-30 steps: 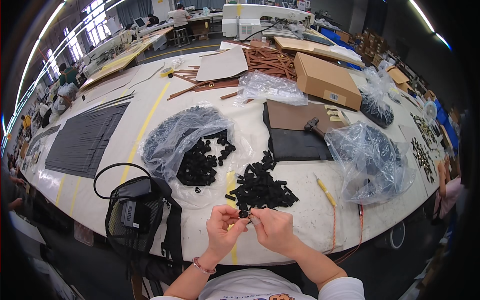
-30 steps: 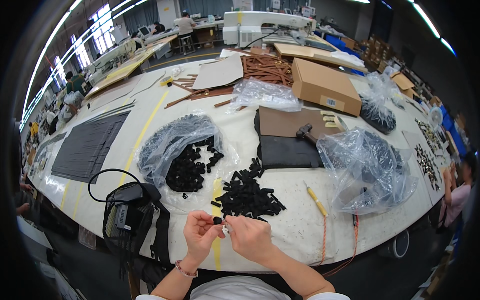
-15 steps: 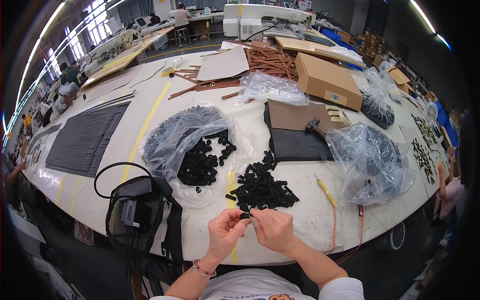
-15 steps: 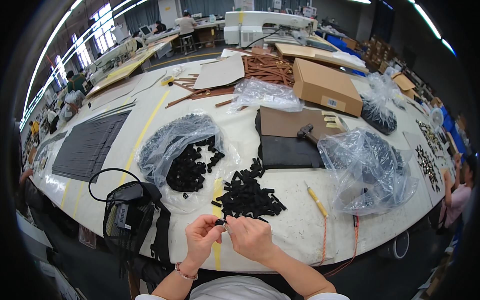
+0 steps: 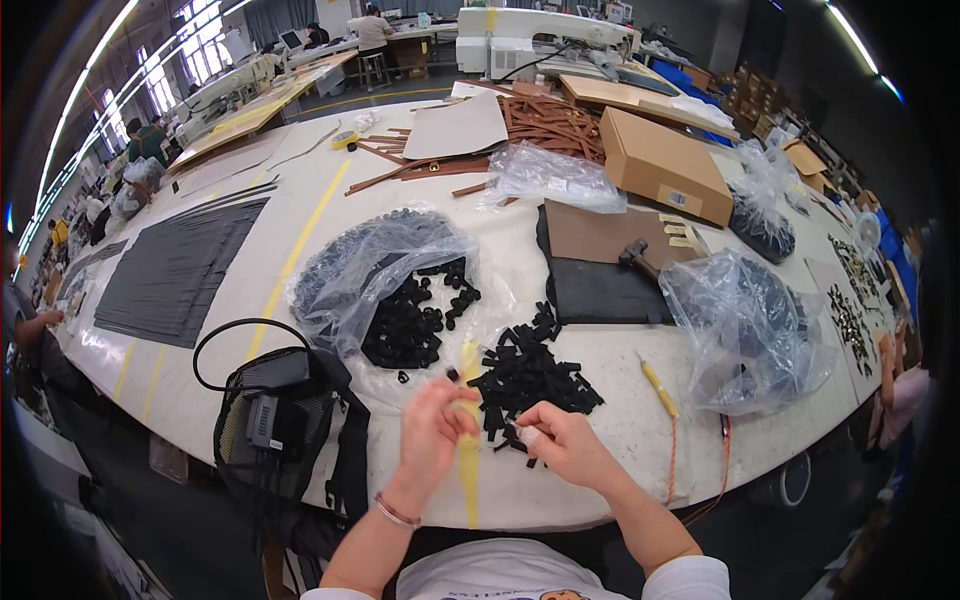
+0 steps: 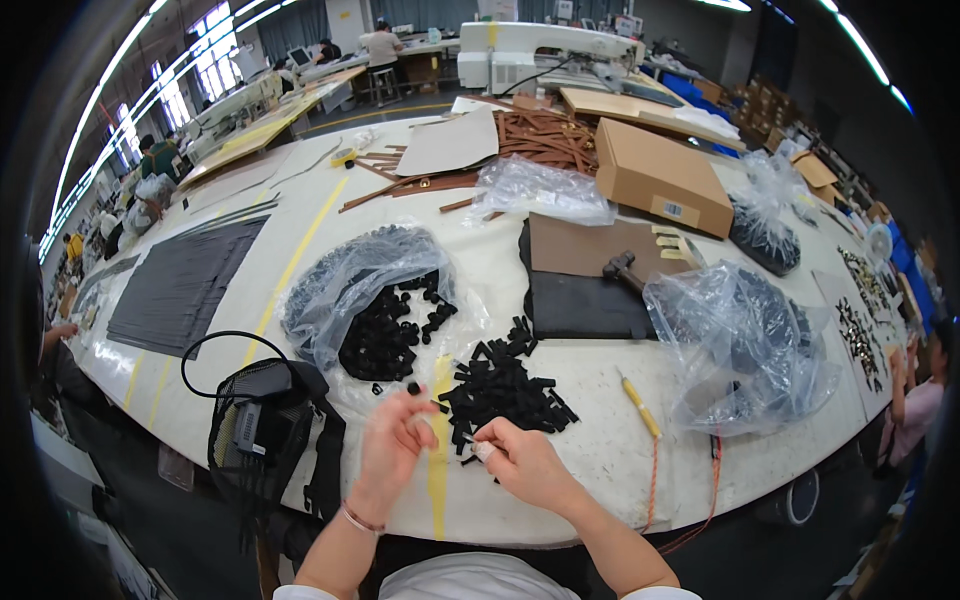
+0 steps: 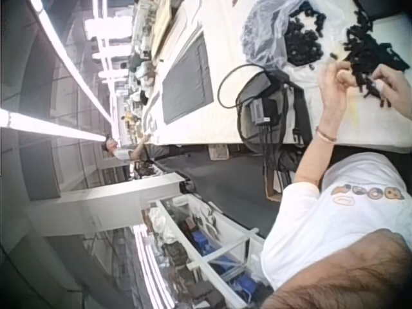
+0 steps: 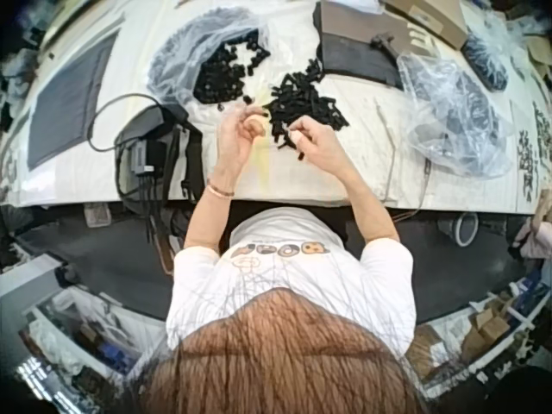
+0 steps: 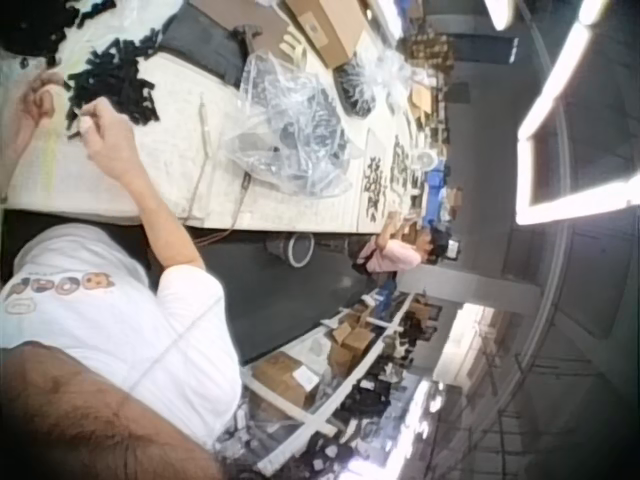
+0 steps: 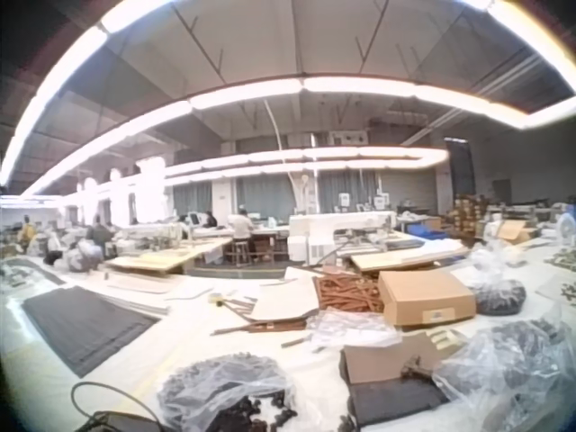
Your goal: The person inserts small metal pins into small black strap loops by hand, assembling the pieces one at a time.
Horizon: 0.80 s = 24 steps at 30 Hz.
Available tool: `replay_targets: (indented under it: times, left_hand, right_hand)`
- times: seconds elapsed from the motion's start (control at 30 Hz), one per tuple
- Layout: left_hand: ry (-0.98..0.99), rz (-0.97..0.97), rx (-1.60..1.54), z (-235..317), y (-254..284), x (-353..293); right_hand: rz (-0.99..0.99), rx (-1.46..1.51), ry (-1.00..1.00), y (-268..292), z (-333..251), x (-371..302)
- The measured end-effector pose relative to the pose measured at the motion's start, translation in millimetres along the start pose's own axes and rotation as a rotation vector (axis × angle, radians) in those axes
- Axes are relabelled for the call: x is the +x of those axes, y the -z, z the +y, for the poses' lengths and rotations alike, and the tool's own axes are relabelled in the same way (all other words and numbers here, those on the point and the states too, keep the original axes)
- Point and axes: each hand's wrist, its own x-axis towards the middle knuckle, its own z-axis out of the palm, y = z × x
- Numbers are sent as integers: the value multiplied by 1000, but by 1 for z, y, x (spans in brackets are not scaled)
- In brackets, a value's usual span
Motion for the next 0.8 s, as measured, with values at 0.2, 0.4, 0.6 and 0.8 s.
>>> replay_targets:
  times: [0.2, 0.4, 0.6, 0.8]
  left_hand:
    - [-514, 140, 934, 42, 13, 26]
    - [-591, 99, 1917, 36, 30, 12]
    - [-629, 118, 1917, 35, 22, 7]
    - [-253, -79, 960, -2, -10, -8]
  right_hand:
    - [419, -509, 41, 43, 19, 23]
    - [358, -628, -2, 71, 55, 56]
    - [200, -666, -114, 76, 63, 64]
    - [147, -66, -57, 41, 20, 39]
